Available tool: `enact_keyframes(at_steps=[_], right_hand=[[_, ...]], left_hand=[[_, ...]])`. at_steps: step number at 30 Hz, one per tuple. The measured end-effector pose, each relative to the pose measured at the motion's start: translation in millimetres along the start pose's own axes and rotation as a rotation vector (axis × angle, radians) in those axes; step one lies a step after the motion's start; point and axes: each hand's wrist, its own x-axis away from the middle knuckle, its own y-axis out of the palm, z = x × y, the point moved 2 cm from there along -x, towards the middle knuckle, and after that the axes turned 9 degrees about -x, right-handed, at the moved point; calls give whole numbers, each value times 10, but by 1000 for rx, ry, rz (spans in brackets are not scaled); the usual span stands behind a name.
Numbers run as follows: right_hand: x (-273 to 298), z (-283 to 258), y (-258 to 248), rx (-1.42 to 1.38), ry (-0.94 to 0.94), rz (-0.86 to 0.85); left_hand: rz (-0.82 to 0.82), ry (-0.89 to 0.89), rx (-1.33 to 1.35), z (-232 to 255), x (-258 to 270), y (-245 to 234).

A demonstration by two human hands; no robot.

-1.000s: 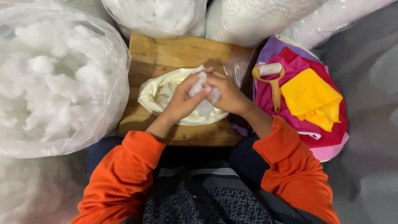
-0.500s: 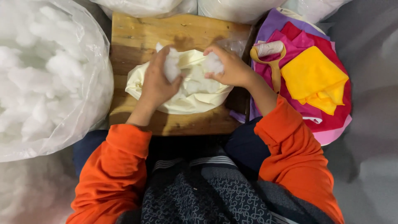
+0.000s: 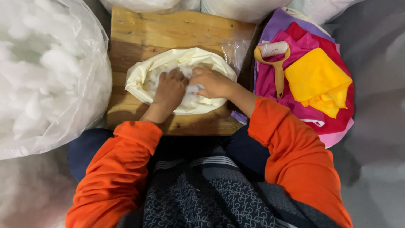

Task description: The person is preparing a pillowcase by lint rolling it and then stuffing it with white fiberfill.

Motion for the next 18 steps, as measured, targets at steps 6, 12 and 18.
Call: enact_keyframes(at_steps=[6, 12, 18], right_hand=[[25, 891, 576, 361, 376, 22], [86, -342, -457, -106, 314, 105], [337, -56, -548, -52, 70, 267]], left_hand=[[-118, -159, -160, -402, -100, 425], [42, 16, 135, -368, -44, -718], [316, -342, 110, -954, 97, -1085]])
